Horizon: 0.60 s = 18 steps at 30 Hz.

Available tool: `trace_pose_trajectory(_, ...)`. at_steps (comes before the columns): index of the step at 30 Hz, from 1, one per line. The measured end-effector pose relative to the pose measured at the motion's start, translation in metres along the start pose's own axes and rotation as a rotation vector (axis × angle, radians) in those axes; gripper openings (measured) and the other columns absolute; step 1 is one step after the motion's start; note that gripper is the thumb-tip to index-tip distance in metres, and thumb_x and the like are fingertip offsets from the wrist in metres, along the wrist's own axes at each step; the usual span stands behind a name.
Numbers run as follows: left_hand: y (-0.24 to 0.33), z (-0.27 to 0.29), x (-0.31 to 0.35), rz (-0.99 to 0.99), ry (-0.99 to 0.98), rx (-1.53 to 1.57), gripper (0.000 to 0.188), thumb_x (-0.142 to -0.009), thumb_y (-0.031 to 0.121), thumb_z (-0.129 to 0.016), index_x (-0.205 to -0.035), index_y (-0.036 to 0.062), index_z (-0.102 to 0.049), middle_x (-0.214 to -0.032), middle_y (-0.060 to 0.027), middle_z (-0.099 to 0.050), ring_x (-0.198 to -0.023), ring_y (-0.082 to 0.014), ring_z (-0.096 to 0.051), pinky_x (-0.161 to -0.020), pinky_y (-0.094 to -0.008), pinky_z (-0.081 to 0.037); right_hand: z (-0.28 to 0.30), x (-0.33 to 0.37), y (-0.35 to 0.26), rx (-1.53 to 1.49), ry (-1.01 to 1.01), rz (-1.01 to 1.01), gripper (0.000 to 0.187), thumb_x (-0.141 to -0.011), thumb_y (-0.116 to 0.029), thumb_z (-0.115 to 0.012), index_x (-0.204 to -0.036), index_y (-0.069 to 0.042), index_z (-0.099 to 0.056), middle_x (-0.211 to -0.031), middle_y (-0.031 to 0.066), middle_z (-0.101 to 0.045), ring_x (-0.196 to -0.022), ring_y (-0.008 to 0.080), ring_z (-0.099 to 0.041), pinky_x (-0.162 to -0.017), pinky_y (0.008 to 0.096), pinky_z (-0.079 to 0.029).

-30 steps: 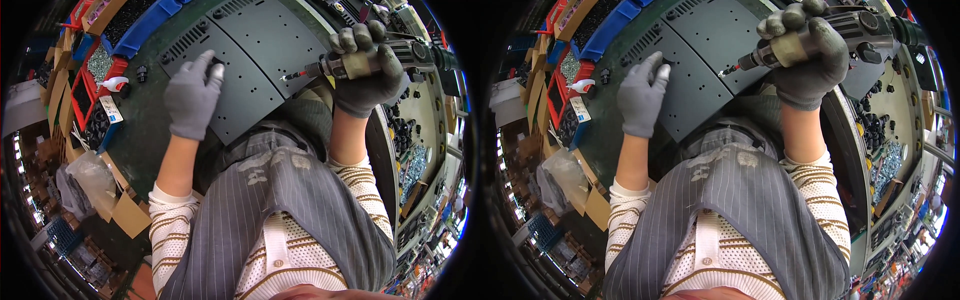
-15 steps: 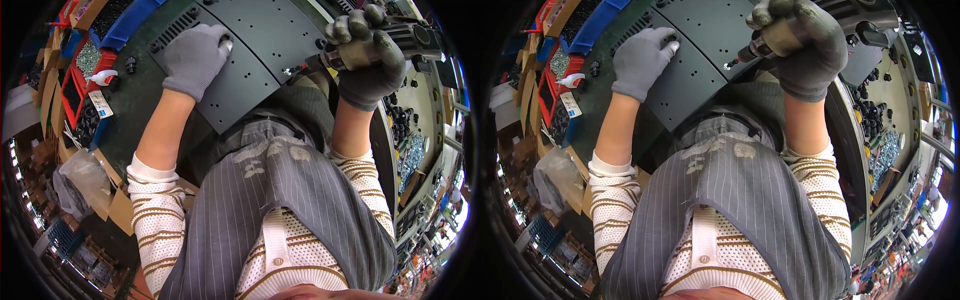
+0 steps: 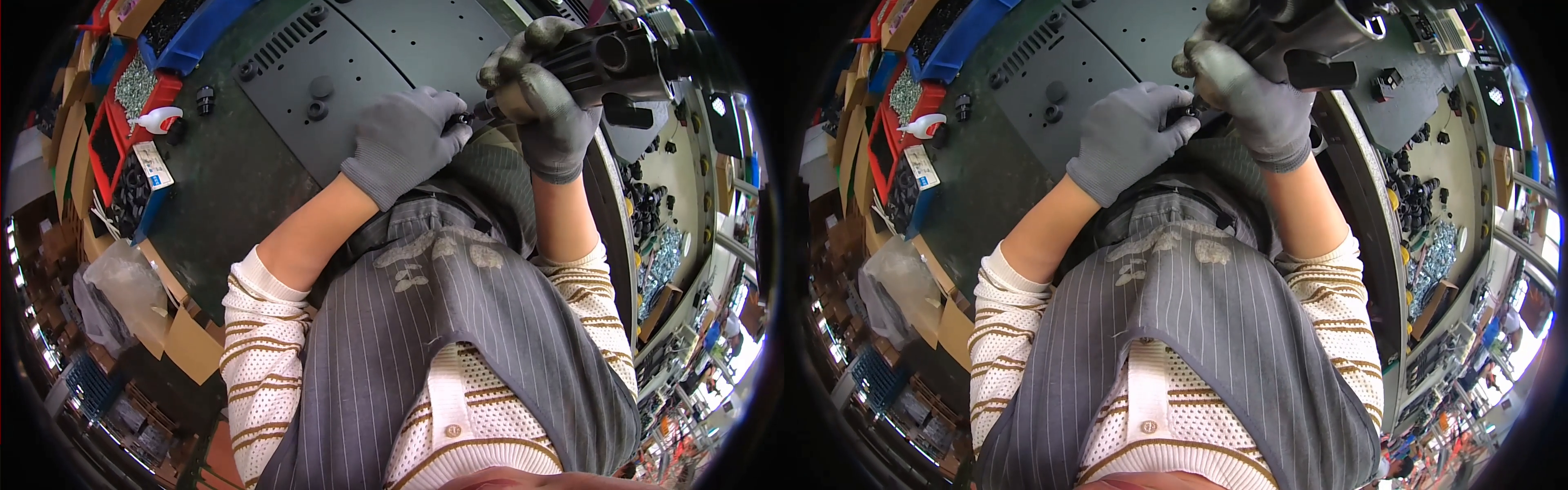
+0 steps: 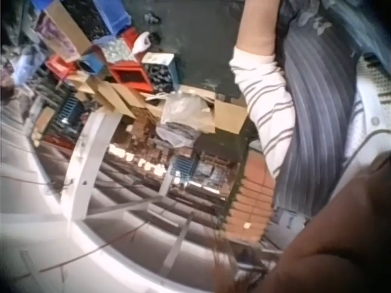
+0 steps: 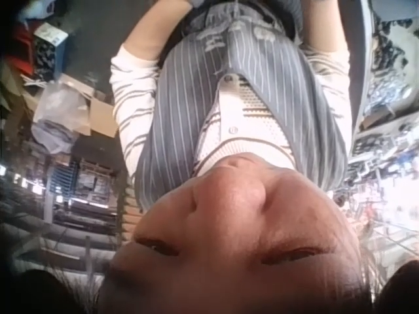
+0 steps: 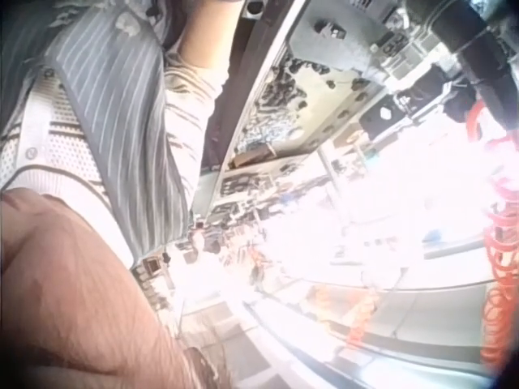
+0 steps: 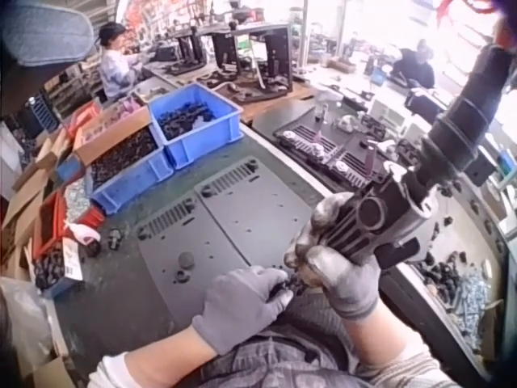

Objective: Assemble metal components using a power screwdriver and attach internal fans.

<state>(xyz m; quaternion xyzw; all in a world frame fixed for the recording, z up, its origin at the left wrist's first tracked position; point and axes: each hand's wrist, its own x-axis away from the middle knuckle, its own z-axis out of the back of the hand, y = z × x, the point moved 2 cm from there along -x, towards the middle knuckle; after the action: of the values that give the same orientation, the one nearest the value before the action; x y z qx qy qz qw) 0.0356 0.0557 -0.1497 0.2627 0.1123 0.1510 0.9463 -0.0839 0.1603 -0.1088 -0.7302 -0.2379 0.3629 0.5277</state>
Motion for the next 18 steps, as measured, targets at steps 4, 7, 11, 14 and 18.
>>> trace_pose_trajectory(4, 0.001, -0.002, 0.001, 0.033, 0.008, 0.038, 0.026, -0.077, 0.035, -0.071, -0.092, 0.0139, -0.068, -0.083, -0.0053, -0.065, -0.076, -0.0269, -0.064, -0.065, -0.0384, -0.050, -0.009, -0.004, 0.007, 0.197, -0.022, 0.054, 0.036, -0.076, -0.003, -0.058, -0.111, -0.005, -0.051, -0.090, 0.0108, -0.054, -0.080, 0.0253, -0.058, -0.068, 0.0407, -0.050)
trace_pose_trajectory(7, 0.002, -0.003, 0.002, 0.027, 0.024, 0.041, 0.025, -0.077, 0.034, -0.070, -0.090, 0.0129, -0.067, -0.082, -0.0058, -0.065, -0.076, -0.0278, -0.064, -0.065, -0.0397, -0.050, -0.015, -0.006, 0.007, -0.103, -0.039, 0.004, 0.035, -0.076, -0.004, -0.059, -0.110, -0.004, -0.052, -0.090, 0.0105, -0.054, -0.078, 0.0244, -0.057, -0.067, 0.0398, -0.050)
trace_pose_trajectory(11, 0.005, -0.005, 0.001, 0.047, 0.018, -0.015, 0.024, -0.078, 0.033, -0.070, -0.092, 0.0133, -0.066, -0.083, -0.0065, -0.064, -0.076, -0.0292, -0.064, -0.066, -0.0415, -0.050, -0.011, -0.010, 0.015, -0.195, -0.050, -0.017, 0.033, -0.075, -0.005, -0.060, -0.107, -0.003, -0.054, -0.086, 0.0103, -0.055, -0.077, 0.0231, -0.058, -0.070, 0.0382, -0.050)
trace_pose_trajectory(14, 0.002, 0.000, -0.002, 0.089, -0.113, 0.074, 0.026, -0.084, 0.031, -0.062, -0.105, 0.0153, -0.064, -0.092, -0.0102, -0.064, -0.085, -0.0273, -0.065, -0.073, -0.0412, -0.051, -0.010, -0.013, 0.013, 0.085, 0.011, -0.070, 0.032, -0.080, -0.011, -0.055, -0.110, -0.005, -0.049, -0.091, 0.0080, -0.054, -0.079, 0.0206, -0.055, -0.071, 0.0381, -0.046)
trace_pose_trajectory(18, -0.022, 0.014, -0.008, 0.237, -0.022, 0.365, 0.030, -0.086, 0.023, -0.058, -0.113, 0.0098, -0.058, -0.090, -0.0092, -0.062, -0.080, -0.0219, -0.063, -0.068, -0.0359, -0.051, -0.018, -0.025, -0.011, -0.067, -0.084, -0.253, 0.047, -0.068, -0.004, -0.073, -0.110, -0.004, -0.052, -0.081, 0.0067, -0.060, -0.068, 0.0164, -0.060, -0.061, 0.0293, -0.052)
